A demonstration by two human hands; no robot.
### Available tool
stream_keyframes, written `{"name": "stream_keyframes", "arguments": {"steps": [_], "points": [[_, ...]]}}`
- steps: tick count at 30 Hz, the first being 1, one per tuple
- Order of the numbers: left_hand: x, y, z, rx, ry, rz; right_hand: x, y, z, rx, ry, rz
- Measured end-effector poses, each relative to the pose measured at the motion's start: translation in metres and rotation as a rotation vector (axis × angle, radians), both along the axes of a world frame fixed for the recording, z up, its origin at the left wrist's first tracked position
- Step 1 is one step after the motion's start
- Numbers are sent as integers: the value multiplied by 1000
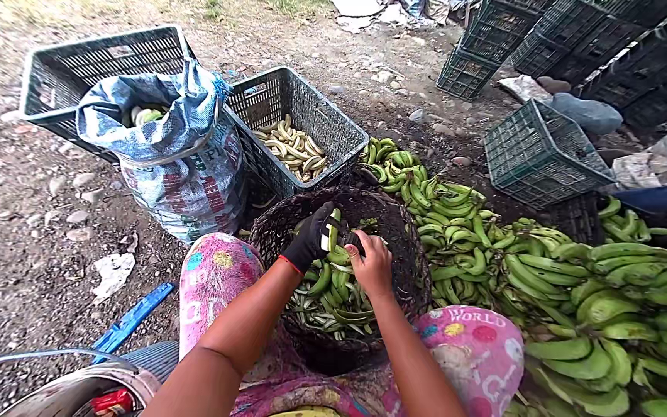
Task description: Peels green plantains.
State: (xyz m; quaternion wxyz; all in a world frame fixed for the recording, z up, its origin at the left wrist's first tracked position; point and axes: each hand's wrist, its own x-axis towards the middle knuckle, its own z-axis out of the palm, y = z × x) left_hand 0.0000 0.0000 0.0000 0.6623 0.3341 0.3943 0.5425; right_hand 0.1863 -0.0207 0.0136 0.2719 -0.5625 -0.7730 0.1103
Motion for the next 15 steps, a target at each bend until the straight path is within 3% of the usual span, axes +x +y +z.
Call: {"name": "stream_keyframes", "arguments": {"steps": [2,4,6,8,10,13,15], "points": [[6,-7,8,137,226,-33,7,14,7,-248,116,-70],[15,-9,13,125,118,-120,19,29,9,-478,308,-105],[16,-4,11,50,-81,-219,25,33,8,-559,491,-155],[13,2,9,-32,-264,-267,28,28,11,-521,504,-165],[8,7,6,-109,-383,-225,29,17,14,-424,367,-52],[-4,8,0,-157,-453,-200,22,0,6,-119,118,184],[-7,7,6,-166,-455,-222,17,-6,4,-18,29,208]]}}
